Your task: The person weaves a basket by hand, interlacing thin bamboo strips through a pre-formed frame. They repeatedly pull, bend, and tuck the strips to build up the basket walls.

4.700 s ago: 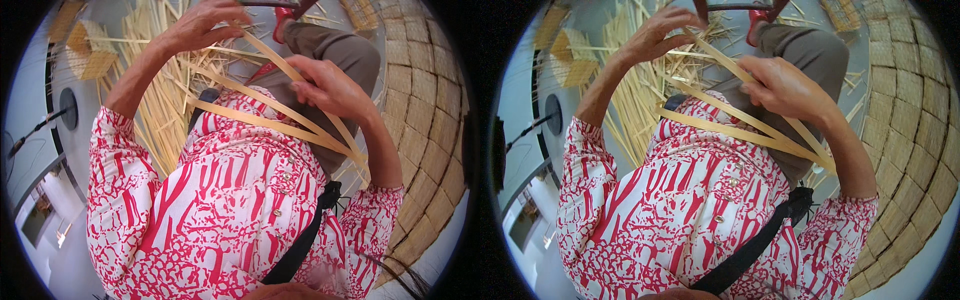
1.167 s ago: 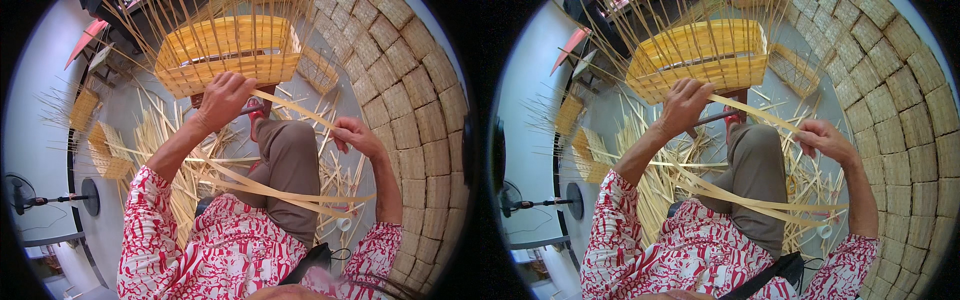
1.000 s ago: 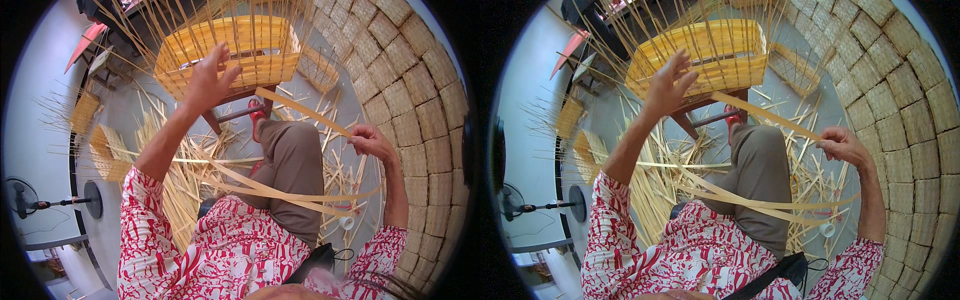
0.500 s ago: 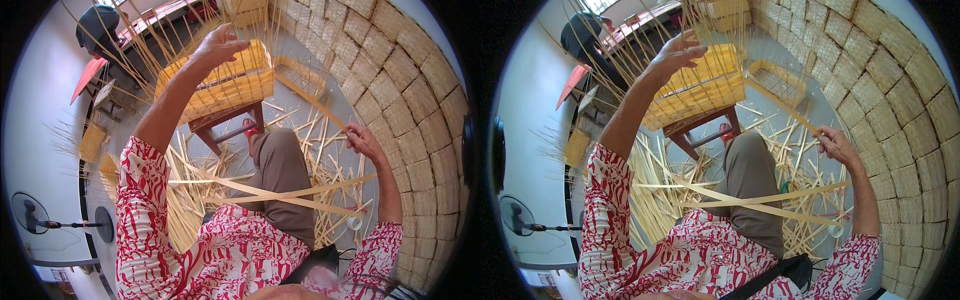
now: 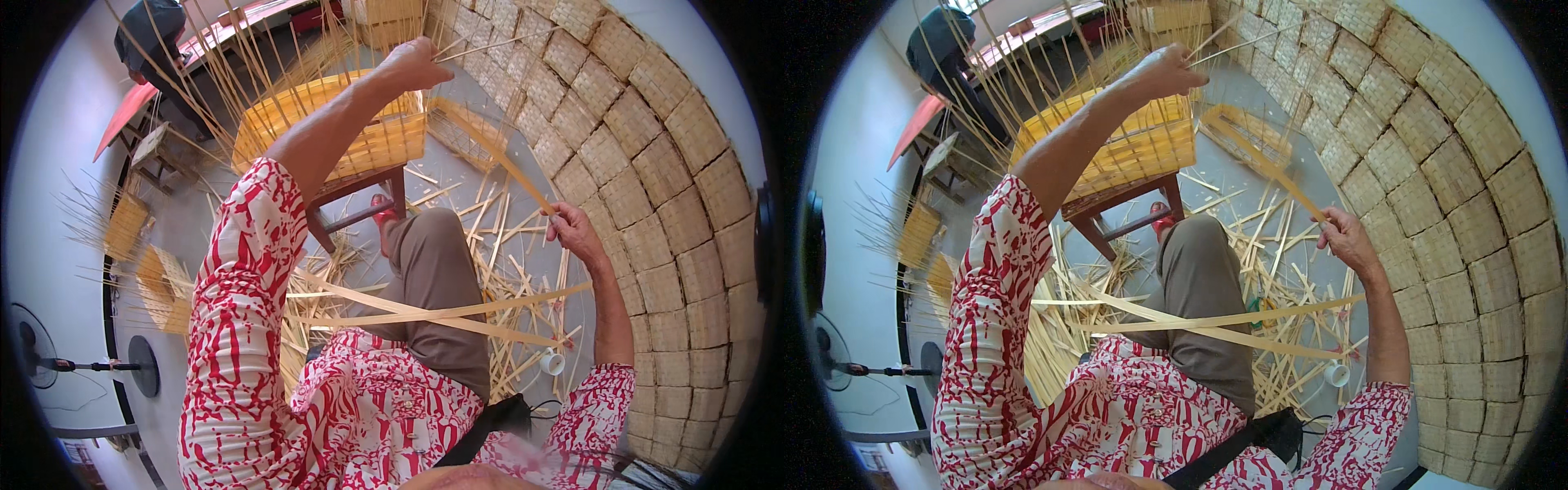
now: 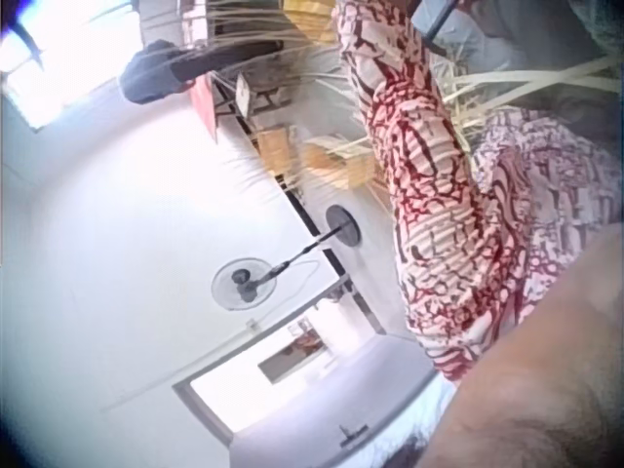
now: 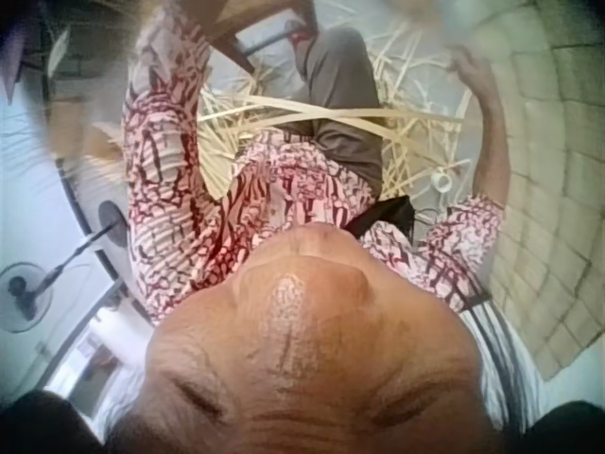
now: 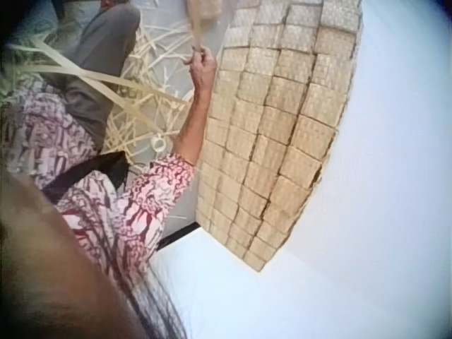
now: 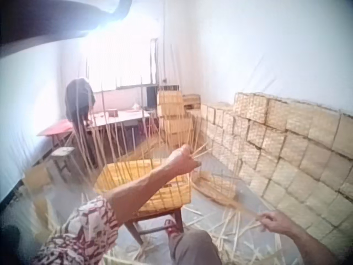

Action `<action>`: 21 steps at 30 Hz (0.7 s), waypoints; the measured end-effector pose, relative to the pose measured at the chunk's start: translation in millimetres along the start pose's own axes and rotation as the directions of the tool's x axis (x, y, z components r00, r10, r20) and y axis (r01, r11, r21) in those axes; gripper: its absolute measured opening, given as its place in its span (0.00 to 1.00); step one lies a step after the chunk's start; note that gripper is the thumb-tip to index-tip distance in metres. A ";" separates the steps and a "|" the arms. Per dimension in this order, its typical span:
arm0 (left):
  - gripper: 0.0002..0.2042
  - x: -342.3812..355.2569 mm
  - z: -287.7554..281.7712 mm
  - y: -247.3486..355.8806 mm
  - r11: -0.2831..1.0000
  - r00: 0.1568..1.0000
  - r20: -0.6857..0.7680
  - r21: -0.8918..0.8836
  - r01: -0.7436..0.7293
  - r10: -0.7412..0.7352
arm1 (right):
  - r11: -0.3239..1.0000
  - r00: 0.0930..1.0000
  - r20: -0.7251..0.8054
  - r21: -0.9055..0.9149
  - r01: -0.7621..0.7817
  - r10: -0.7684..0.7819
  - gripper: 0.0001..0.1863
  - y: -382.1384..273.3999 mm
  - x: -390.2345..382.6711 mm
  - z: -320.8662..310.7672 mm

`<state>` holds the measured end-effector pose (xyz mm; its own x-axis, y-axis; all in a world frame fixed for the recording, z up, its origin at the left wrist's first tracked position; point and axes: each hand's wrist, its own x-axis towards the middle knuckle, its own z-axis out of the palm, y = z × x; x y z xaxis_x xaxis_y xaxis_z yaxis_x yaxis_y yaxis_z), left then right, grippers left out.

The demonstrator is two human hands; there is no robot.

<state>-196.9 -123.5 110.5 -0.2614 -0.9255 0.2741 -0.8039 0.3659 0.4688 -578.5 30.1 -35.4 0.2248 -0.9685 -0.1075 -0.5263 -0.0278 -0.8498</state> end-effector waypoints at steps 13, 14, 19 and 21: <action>0.10 -14.8 19.3 -12.0 0.936 0.949 -0.129 0.251 -0.248 0.287 | 1.000 0.999 -0.040 -0.006 -0.010 0.009 0.12 -26.2 -4.0 1.4; 0.09 -23.0 19.2 -12.9 0.884 0.921 -0.137 0.361 -0.296 0.364 | 1.000 0.998 -0.055 -0.010 0.018 -0.019 0.12 -29.6 -3.3 1.4; 0.15 -73.1 12.3 -50.9 0.665 0.785 -0.050 0.566 -0.487 0.618 | 0.981 0.973 -0.126 -0.017 0.193 -0.194 0.10 -37.8 9.8 0.4; 0.17 -94.1 2.5 -66.1 0.664 0.759 -0.127 0.589 -0.460 0.638 | 0.969 0.969 -0.093 0.076 0.237 -0.230 0.09 -47.9 19.6 1.4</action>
<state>-120.5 -60.8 51.6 -0.6441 -0.4568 0.6136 -0.7284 0.6114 -0.3094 -547.7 12.8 2.5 0.2626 -0.9548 0.1389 -0.3941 -0.2376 -0.8878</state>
